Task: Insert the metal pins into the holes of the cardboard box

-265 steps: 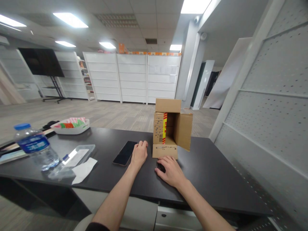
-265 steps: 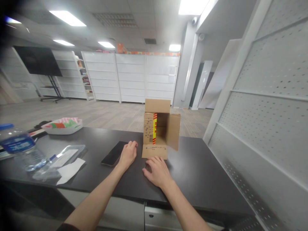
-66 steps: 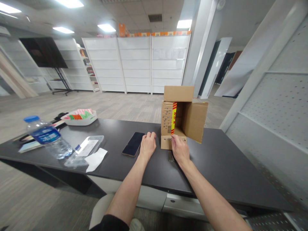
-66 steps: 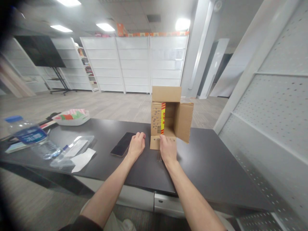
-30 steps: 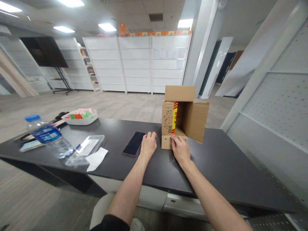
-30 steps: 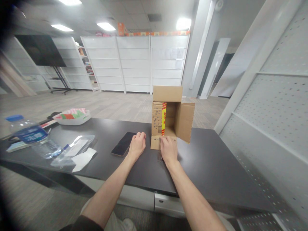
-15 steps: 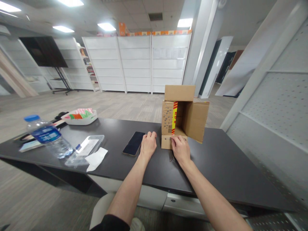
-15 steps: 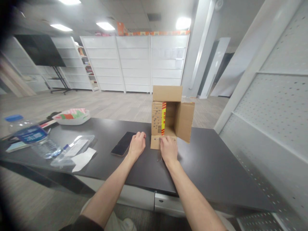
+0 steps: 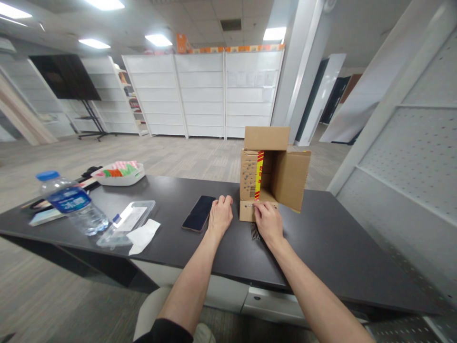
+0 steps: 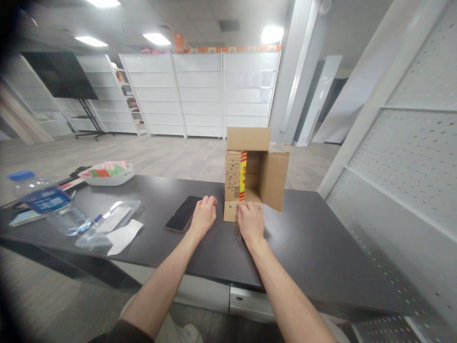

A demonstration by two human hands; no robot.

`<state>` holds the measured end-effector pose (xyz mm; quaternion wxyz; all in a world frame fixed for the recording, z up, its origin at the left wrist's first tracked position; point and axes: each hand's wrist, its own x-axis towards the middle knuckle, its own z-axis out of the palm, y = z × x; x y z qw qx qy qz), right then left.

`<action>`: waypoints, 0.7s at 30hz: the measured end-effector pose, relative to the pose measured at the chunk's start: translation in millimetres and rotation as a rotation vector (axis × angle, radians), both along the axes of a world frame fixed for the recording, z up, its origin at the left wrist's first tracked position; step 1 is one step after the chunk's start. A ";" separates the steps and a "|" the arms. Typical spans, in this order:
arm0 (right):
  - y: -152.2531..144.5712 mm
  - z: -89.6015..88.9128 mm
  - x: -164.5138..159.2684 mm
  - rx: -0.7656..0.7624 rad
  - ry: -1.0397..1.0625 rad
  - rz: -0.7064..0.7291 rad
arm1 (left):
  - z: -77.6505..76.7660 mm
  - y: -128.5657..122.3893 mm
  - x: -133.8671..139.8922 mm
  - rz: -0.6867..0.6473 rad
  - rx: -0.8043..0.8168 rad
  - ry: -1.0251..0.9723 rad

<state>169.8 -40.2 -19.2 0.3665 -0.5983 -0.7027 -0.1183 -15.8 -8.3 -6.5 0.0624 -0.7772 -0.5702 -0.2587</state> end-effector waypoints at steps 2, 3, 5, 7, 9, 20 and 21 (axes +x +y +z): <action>-0.5 0.2 0.1 0.008 0.003 0.003 | -0.3 0.2 0.1 0.001 -0.003 0.001; -0.8 0.4 0.1 0.011 0.002 0.002 | -0.6 0.4 0.0 0.001 -0.004 0.000; -1.3 0.7 -0.1 0.015 -0.002 -0.005 | -1.2 0.9 -0.2 0.000 -0.004 -0.004; -1.6 1.0 -0.4 0.019 -0.009 -0.012 | -1.6 1.1 -0.6 -0.002 0.000 -0.007; -1.7 1.2 -0.7 0.020 -0.012 -0.017 | -1.6 1.1 -0.8 -0.003 0.001 -0.008; -2.0 1.6 -0.7 0.000 -0.015 -0.018 | 0.2 0.3 0.0 0.004 -0.008 0.003; -2.2 1.7 -0.8 0.000 -0.019 -0.021 | 0.1 0.3 -0.1 0.004 -0.006 0.004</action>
